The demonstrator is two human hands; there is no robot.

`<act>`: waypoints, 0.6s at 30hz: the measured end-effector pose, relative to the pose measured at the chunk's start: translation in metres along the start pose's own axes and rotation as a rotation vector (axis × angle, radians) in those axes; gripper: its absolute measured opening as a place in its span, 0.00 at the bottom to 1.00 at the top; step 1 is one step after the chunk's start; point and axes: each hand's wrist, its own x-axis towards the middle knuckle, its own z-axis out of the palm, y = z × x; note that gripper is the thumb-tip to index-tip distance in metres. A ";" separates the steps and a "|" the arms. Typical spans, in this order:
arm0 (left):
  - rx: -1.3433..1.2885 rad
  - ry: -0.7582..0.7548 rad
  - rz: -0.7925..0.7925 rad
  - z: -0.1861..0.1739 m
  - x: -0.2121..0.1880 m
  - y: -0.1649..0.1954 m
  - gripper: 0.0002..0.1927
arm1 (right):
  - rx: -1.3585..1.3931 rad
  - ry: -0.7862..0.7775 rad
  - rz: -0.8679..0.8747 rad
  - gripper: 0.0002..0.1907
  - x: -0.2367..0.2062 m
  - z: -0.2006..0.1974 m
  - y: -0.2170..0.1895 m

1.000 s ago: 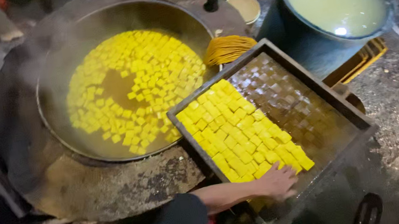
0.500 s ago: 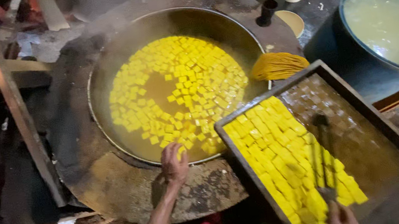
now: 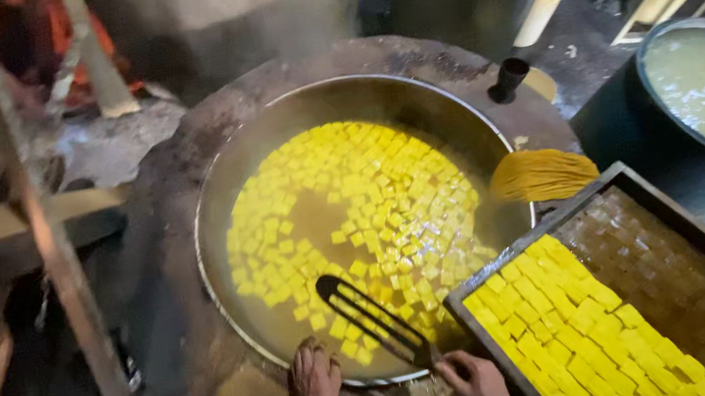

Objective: The person uses a slotted skimmer to scoop yellow tofu cubes out of a large vat of hot water and transfers them into a slatted draining tray, occasionally arranging the cubes in the tray by hand and repositioning the tray between scoops.

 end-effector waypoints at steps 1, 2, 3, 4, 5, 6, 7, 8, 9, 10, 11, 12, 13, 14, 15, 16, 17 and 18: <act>-0.009 0.000 0.018 0.004 0.005 0.000 0.20 | -0.019 -0.039 0.080 0.19 0.006 0.006 -0.003; -0.016 0.007 0.037 0.009 0.015 -0.002 0.20 | 0.002 -0.052 0.121 0.19 0.013 0.008 -0.004; -0.351 -0.109 -0.282 0.014 0.032 -0.002 0.22 | 0.027 -0.066 0.157 0.19 0.021 0.010 -0.004; -0.686 -0.244 -0.599 0.020 0.050 0.001 0.28 | 0.050 -0.085 0.197 0.19 0.032 0.014 -0.007; -1.022 -0.397 -0.922 0.024 0.072 0.006 0.36 | 0.084 -0.028 0.137 0.19 0.043 0.018 -0.009; -1.496 -0.498 -0.801 0.021 0.115 0.000 0.32 | 0.115 0.023 0.086 0.18 0.050 0.021 -0.010; -1.965 -0.582 -0.653 0.013 0.150 -0.005 0.29 | 0.143 0.065 0.044 0.18 0.054 0.022 -0.010; -1.627 -0.153 -0.740 -0.005 0.178 -0.028 0.24 | 0.123 0.093 0.048 0.18 0.057 0.023 -0.011; -1.194 0.032 -0.463 -0.026 0.214 -0.047 0.19 | 0.104 0.120 0.045 0.18 0.066 0.023 -0.012; -1.110 0.211 -0.447 -0.046 0.250 -0.057 0.18 | 0.088 0.148 0.027 0.18 0.072 0.023 -0.014; -1.130 0.320 -0.469 -0.064 0.278 -0.061 0.17 | 0.101 0.144 0.038 0.18 0.076 0.023 -0.014; -1.163 0.325 -0.480 -0.077 0.295 -0.053 0.17 | 0.109 0.137 0.051 0.18 0.080 0.022 -0.015; -1.179 0.163 -0.461 -0.077 0.294 -0.032 0.16 | 0.112 0.125 0.076 0.18 0.079 0.022 -0.016; -1.181 -0.026 -0.428 -0.072 0.282 -0.009 0.16 | 0.105 0.135 0.038 0.18 0.075 0.023 -0.016; -1.107 -0.321 -0.297 -0.065 0.262 0.016 0.15 | 0.104 0.163 -0.014 0.18 0.073 0.023 -0.016; -1.041 -0.566 -0.158 -0.064 0.247 0.029 0.15 | 0.106 0.193 -0.057 0.18 0.069 0.025 -0.016; -1.032 -0.706 -0.101 -0.069 0.246 0.026 0.14 | 0.135 0.161 0.041 0.18 0.064 0.025 -0.015; -1.136 -0.662 -0.190 -0.068 0.247 0.022 0.14 | 0.169 0.130 0.136 0.17 0.059 0.026 -0.013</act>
